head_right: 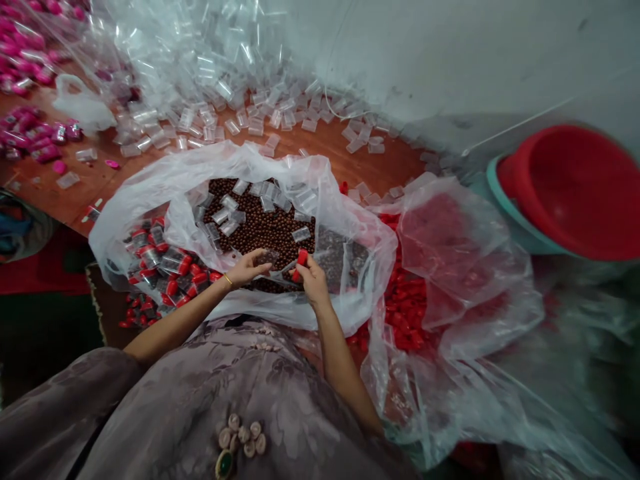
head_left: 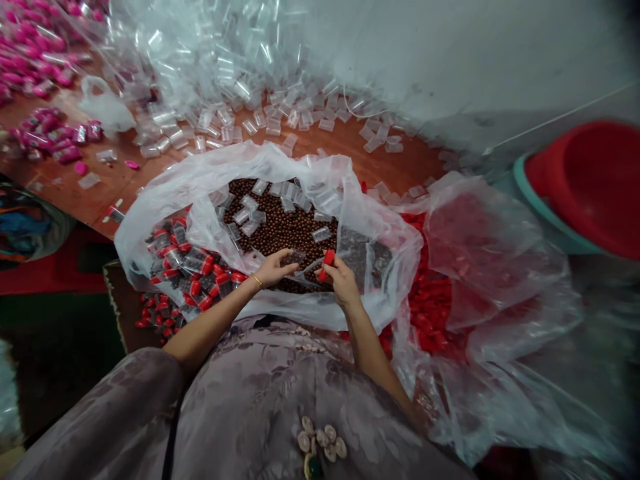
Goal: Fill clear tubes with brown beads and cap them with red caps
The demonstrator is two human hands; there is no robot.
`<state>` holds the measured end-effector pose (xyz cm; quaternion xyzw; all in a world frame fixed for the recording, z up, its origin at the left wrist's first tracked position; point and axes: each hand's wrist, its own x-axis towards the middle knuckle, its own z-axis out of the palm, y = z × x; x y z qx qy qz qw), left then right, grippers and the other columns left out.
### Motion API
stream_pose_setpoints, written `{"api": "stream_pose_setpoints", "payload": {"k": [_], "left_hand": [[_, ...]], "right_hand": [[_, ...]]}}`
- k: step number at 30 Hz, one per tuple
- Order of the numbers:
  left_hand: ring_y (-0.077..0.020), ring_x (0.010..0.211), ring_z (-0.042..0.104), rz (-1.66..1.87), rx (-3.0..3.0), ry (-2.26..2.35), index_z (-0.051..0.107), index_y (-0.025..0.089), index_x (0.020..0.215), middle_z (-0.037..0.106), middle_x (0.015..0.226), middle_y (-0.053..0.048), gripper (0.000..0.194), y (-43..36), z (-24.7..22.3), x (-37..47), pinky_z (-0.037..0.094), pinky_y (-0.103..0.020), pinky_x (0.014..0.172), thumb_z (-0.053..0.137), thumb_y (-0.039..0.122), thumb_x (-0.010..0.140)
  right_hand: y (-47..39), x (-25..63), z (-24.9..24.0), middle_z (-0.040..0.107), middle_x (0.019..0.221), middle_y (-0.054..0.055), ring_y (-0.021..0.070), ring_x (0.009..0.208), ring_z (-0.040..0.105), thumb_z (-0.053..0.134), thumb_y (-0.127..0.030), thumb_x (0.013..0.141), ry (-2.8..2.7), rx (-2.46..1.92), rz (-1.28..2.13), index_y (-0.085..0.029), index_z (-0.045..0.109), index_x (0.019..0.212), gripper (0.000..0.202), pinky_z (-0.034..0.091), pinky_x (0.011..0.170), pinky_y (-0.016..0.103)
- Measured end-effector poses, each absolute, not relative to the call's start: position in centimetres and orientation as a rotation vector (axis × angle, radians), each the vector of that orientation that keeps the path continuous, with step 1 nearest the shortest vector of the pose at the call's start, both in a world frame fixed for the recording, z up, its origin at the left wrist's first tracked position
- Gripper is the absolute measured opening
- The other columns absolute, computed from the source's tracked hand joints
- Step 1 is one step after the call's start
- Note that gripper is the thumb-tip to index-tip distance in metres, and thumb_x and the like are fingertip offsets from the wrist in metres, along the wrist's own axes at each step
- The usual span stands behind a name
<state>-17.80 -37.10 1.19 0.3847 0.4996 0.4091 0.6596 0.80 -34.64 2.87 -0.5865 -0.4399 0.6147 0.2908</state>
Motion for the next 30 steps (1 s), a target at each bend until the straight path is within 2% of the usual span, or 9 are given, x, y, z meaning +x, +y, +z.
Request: {"api": "stream_pose_setpoints", "payload": {"k": [2, 4, 7, 9, 11, 14, 17, 23, 30], "left_hand": [[-0.014, 0.08, 0.057, 0.946, 0.987, 1.114, 0.056, 0.012, 0.097, 0.061, 0.092, -0.006, 0.045, -37.1, 1.3, -17.8, 0.047, -0.027, 0.073, 0.066, 0.043, 0.067], [-0.0157, 0.088, 0.056, 0.965, 1.11, 1.076, 0.056, 0.012, 0.1, 0.06, 0.096, -0.007, 0.043, -37.0, 1.6, -17.9, 0.044, -0.028, 0.082, 0.063, 0.042, 0.07], [-0.0167, 0.094, 0.055, 0.964, 1.261, 1.026, 0.056, 0.012, 0.102, 0.06, 0.1, -0.009, 0.039, -36.8, 2.1, -18.0, 0.041, -0.029, 0.086, 0.058, 0.041, 0.075], [-0.0167, 0.093, 0.055, 0.928, 1.337, 1.011, 0.056, 0.011, 0.101, 0.059, 0.099, -0.009, 0.038, -36.6, 2.5, -18.0, 0.042, -0.029, 0.085, 0.056, 0.04, 0.077], [-0.0167, 0.09, 0.055, 0.881, 1.387, 0.998, 0.056, 0.011, 0.101, 0.06, 0.097, -0.008, 0.038, -36.5, 2.9, -17.9, 0.042, -0.028, 0.083, 0.055, 0.041, 0.077], [-0.0166, 0.089, 0.054, 0.827, 1.419, 0.985, 0.055, 0.012, 0.102, 0.059, 0.094, -0.007, 0.04, -36.4, 3.6, -17.7, 0.041, -0.027, 0.083, 0.054, 0.043, 0.077], [-0.0154, 0.084, 0.053, 0.788, 1.436, 0.988, 0.055, 0.013, 0.1, 0.058, 0.089, -0.005, 0.039, -36.5, 4.3, -17.5, 0.041, -0.026, 0.08, 0.053, 0.044, 0.077], [-0.0121, 0.072, 0.048, 0.775, 1.412, 1.014, 0.055, 0.013, 0.089, 0.054, 0.077, -0.001, 0.038, -36.9, 5.1, -17.4, 0.04, -0.023, 0.069, 0.051, 0.049, 0.076], [-0.0085, 0.059, 0.042, 0.717, 1.296, 1.011, 0.052, 0.013, 0.079, 0.046, 0.064, 0.003, 0.041, -37.2, 6.1, -16.5, 0.034, -0.021, 0.056, 0.05, 0.054, 0.075]], "right_hand": [[-34.5, 0.4, 4.2, 0.057, 0.067, -0.004, 0.0098, 0.05, 0.052, 0.056, -0.036, 0.067, -0.981, -1.476, 1.802, -0.019, 0.05, 0.117, 0.054, 0.044, 0.045, 0.021], [-34.4, 0.1, 5.5, 0.054, 0.068, -0.005, 0.0059, 0.042, 0.044, 0.057, -0.035, 0.066, -0.896, -1.372, 1.872, -0.022, 0.052, 0.114, 0.05, 0.033, 0.034, 0.017], [-34.5, -0.1, 6.5, 0.05, 0.072, -0.005, 0.002, 0.037, 0.033, 0.056, -0.037, 0.07, -0.927, -1.268, 1.873, -0.023, 0.054, 0.11, 0.042, 0.024, 0.031, 0.017], [-34.6, 0.0, 6.7, 0.051, 0.071, -0.005, 0.0022, 0.037, 0.033, 0.053, -0.04, 0.075, -1.066, -1.274, 1.803, -0.023, 0.054, 0.113, 0.041, 0.027, 0.033, 0.017], [-34.8, 0.2, 6.8, 0.056, 0.074, -0.002, 0.0051, 0.045, 0.043, 0.048, -0.043, 0.079, -1.307, -1.315, 1.65, -0.022, 0.056, 0.115, 0.041, 0.037, 0.041, 0.02], [-35.0, 0.4, 7.0, 0.063, 0.095, 0.005, 0.0138, 0.08, 0.059, 0.042, -0.043, 0.084, -1.728, -1.344, 1.365, -0.021, 0.059, 0.114, 0.041, 0.048, 0.071, 0.027], [-35.1, 0.4, 7.2, 0.062, 0.111, 0.007, 0.0173, 0.104, 0.055, 0.036, -0.041, 0.087, -1.959, -1.355, 1.205, -0.021, 0.057, 0.117, 0.042, 0.043, 0.09, 0.032], [-35.8, 0.2, 7.3, 0.059, 0.119, 0.007, 0.017, 0.109, 0.055, 0.031, -0.036, 0.089, -2.117, -1.35, 1.05, -0.019, 0.053, 0.122, 0.043, 0.041, 0.095, 0.032], [-36.3, 0.8, 9.2, 0.065, 0.105, 0.013, 0.0211, 0.094, 0.062, 0.029, -0.036, 0.089, -2.365, -1.341, 0.925, -0.012, 0.054, 0.121, 0.047, 0.047, 0.083, 0.034]]}}
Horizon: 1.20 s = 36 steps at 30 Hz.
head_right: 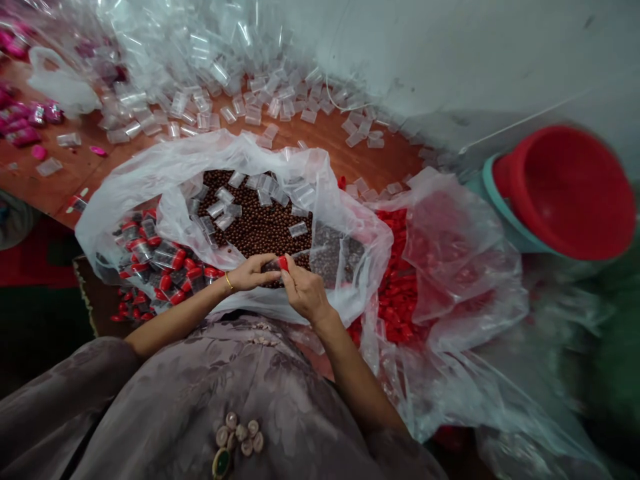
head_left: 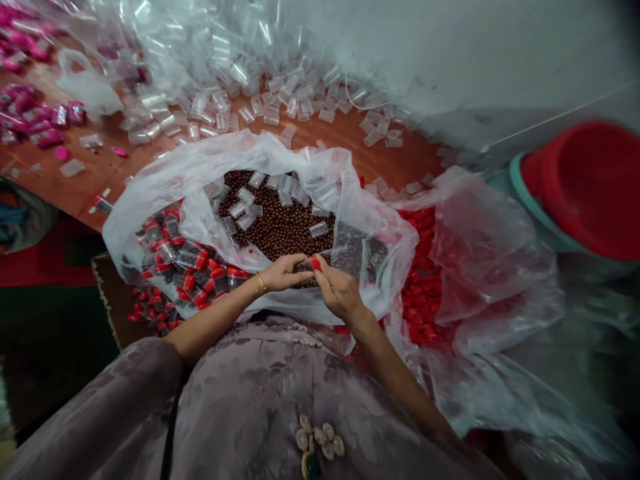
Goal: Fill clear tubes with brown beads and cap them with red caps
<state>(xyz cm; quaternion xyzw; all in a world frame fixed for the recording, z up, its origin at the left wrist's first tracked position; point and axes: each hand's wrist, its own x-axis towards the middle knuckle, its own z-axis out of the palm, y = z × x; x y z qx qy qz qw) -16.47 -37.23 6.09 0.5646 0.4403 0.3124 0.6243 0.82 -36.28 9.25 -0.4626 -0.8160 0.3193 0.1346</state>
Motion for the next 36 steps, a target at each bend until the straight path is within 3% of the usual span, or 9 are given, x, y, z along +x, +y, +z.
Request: {"api": "stream_pose_setpoints", "payload": {"k": [7, 11, 13, 15, 18, 23, 30, 33, 36], "left_hand": [[-0.0072, 0.054, 0.044, 0.672, 1.281, 0.866, 0.054, 0.012, 0.088, 0.05, 0.062, 0.003, 0.039, -36.5, 7.2, -15.3, 0.036, -0.019, 0.054, 0.055, 0.048, 0.074], [-0.0072, 0.049, 0.047, 0.496, 1.352, 0.778, 0.052, 0.014, 0.082, 0.052, 0.059, 0.003, 0.031, -36.7, 7.3, -14.8, 0.036, -0.018, 0.049, 0.055, 0.044, 0.075], [-0.0076, 0.048, 0.048, 0.453, 1.379, 0.773, 0.051, 0.015, 0.08, 0.053, 0.058, 0.003, 0.029, -37.1, 7.2, -14.5, 0.036, -0.019, 0.048, 0.052, 0.044, 0.078], [-0.0078, 0.049, 0.047, 0.449, 1.484, 0.822, 0.052, 0.015, 0.075, 0.052, 0.057, 0.002, 0.028, -37.4, 7.2, -14.1, 0.035, -0.019, 0.049, 0.052, 0.043, 0.077], [-0.0101, 0.053, 0.047, 0.439, 1.701, 0.956, 0.056, 0.015, 0.07, 0.054, 0.059, 0.0, 0.025, -37.9, 7.4, -13.7, 0.036, -0.021, 0.053, 0.058, 0.04, 0.072], [-0.0159, 0.054, 0.051, 0.303, 1.833, 1.121, 0.06, 0.015, 0.071, 0.058, 0.06, -0.007, 0.023, -39.0, 7.9, -13.1, 0.036, -0.026, 0.055, 0.056, 0.037, 0.073], [-0.0144, 0.061, 0.054, 0.198, 1.824, 1.334, 0.056, 0.019, 0.08, 0.061, 0.068, -0.002, 0.025, -40.1, 7.6, -18.1, 0.037, -0.023, 0.057, 0.047, 0.042, 0.077], [-0.0151, 0.059, 0.053, 0.082, 1.799, 1.721, 0.054, 0.021, 0.08, 0.059, 0.065, 0.0, 0.027, -41.5, 7.6, -24.8, 0.036, -0.024, 0.055, 0.044, 0.045, 0.076], [-0.0214, 0.066, 0.056, -0.074, 1.81, 2.077, 0.053, 0.024, 0.079, 0.059, 0.065, 0.0, 0.029, -43.1, 7.9, -31.5, 0.039, -0.029, 0.056, 0.042, 0.05, 0.074]], "right_hand": [[-34.0, 1.5, 9.6, 0.062, 0.067, 0.003, 0.0136, 0.064, 0.059, 0.022, -0.049, 0.088, -1.88, -1.459, 1.069, -0.019, 0.068, 0.09, 0.056, 0.046, 0.061, 0.026], [-33.5, -0.3, 8.5, 0.056, 0.066, 0.002, 0.0076, 0.04, 0.042, 0.005, -0.056, 0.086, -1.305, -1.457, 1.37, -0.017, 0.064, 0.096, 0.071, 0.039, 0.043, 0.022], [-33.7, -1.0, 8.1, 0.059, 0.078, 0.004, 0.008, 0.046, 0.048, 0.002, -0.056, 0.085, -1.279, -1.43, 1.57, -0.018, 0.059, 0.108, 0.072, 0.043, 0.049, 0.023], [-34.1, -1.4, 7.9, 0.06, 0.094, 0.006, 0.0108, 0.069, 0.059, 0.0, -0.055, 0.086, -1.372, -1.398, 1.709, -0.019, 0.051, 0.12, 0.071, 0.048, 0.067, 0.024], [-34.8, -1.1, 8.0, 0.057, 0.111, 0.005, 0.0134, 0.102, 0.054, 0.004, -0.054, 0.088, -1.605, -1.326, 1.765, -0.021, 0.039, 0.132, 0.066, 0.041, 0.093, 0.03], [-36.0, -1.2, 8.0, 0.05, 0.127, 0.006, 0.0164, 0.118, 0.043, 0.018, -0.056, 0.087, -1.904, -1.321, 1.47, -0.022, 0.039, 0.133, 0.061, 0.026, 0.106, 0.036], [-36.4, -1.3, 5.8, 0.063, 0.108, 0.007, 0.0152, 0.092, 0.059, 0.007, -0.052, 0.089, -1.363, -1.529, 1.425, -0.019, 0.058, 0.112, 0.065, 0.047, 0.08, 0.03], [-35.2, 4.8, 5.9, 0.062, 0.107, 0.009, 0.0169, 0.095, 0.057, 0.036, -0.045, 0.084, -1.453, -1.807, 0.941, -0.017, 0.061, 0.105, 0.044, 0.044, 0.083, 0.029], [-34.3, 13.1, 5.4, 0.059, 0.113, 0.014, 0.0192, 0.1, 0.054, 0.035, -0.028, 0.083, -1.492, -2.305, 0.502, -0.012, 0.06, 0.108, 0.039, 0.041, 0.087, 0.031]]}}
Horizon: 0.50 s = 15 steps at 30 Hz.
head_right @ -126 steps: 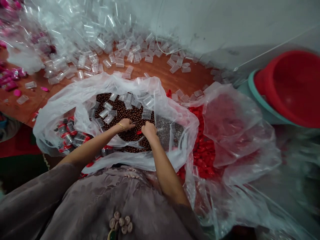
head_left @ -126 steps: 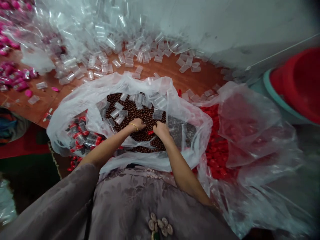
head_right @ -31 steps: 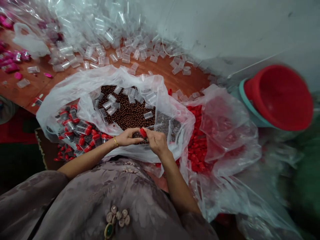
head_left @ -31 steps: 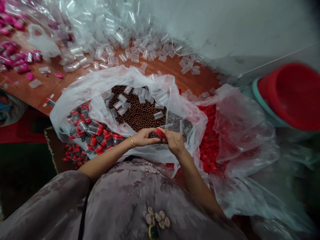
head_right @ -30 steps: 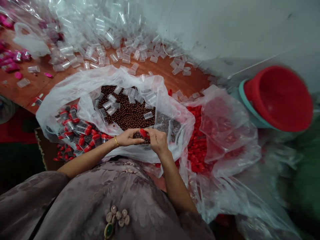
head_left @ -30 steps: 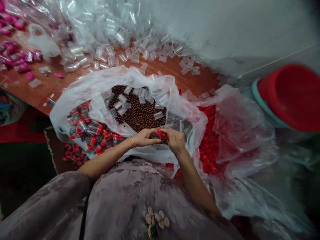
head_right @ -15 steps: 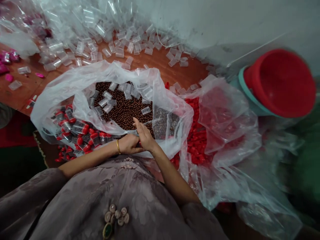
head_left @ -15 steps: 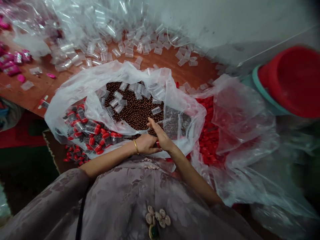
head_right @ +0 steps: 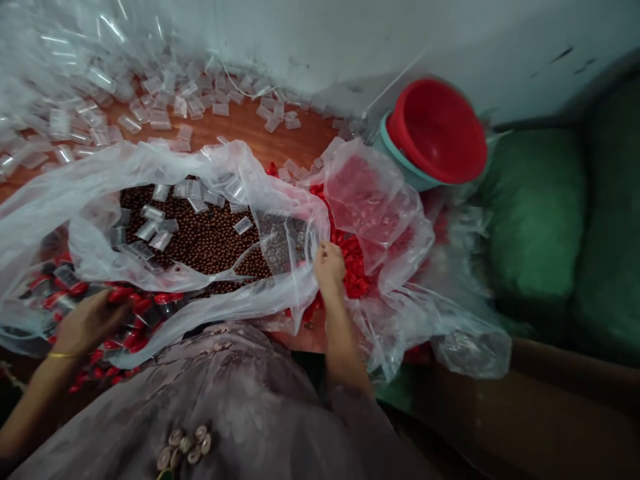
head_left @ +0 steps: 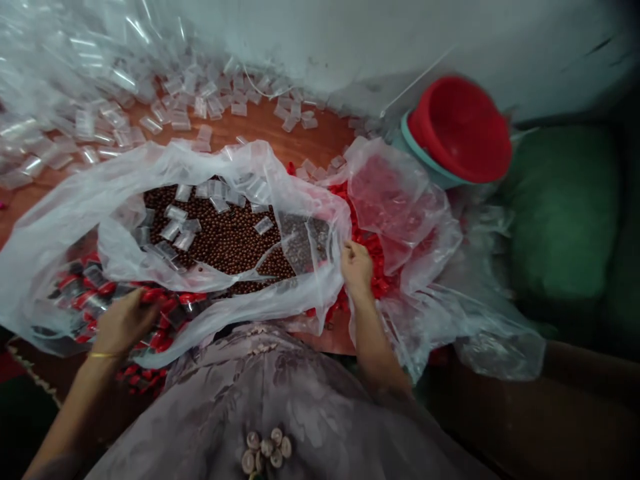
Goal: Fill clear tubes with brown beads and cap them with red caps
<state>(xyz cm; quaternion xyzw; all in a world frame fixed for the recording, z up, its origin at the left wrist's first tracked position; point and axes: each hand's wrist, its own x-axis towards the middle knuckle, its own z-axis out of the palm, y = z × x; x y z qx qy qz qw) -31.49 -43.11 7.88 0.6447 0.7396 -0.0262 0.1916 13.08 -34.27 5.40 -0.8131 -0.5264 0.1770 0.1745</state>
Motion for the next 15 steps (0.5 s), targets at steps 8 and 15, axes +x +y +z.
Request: {"api": "stream_pose_setpoints", "payload": {"k": [8, 15], "left_hand": [[-0.0198, 0.086, 0.057, 0.256, 1.902, 2.06, 0.055, 0.02, 0.096, 0.063, 0.092, -0.005, 0.028, -39.6, 7.1, -27.8, 0.045, -0.032, 0.079, 0.042, 0.04, 0.082], [-0.0216, 0.095, 0.055, 0.236, 1.966, 1.76, 0.056, 0.015, 0.103, 0.06, 0.098, -0.012, 0.028, -29.2, 2.3, -14.4, 0.042, -0.03, 0.08, 0.046, 0.032, 0.083]], "right_hand": [[-31.8, 20.1, 0.2, 0.059, 0.111, 0.02, 0.0248, 0.103, 0.056, 0.044, -0.026, 0.082, -1.567, -2.868, 0.488, -0.011, 0.055, 0.117, 0.041, 0.041, 0.083, 0.033], [-31.6, 20.1, 1.1, 0.062, 0.092, 0.028, 0.0318, 0.089, 0.06, 0.04, -0.027, 0.081, -1.45, -2.812, 0.39, 0.0, 0.057, 0.106, 0.041, 0.043, 0.073, 0.041]]}}
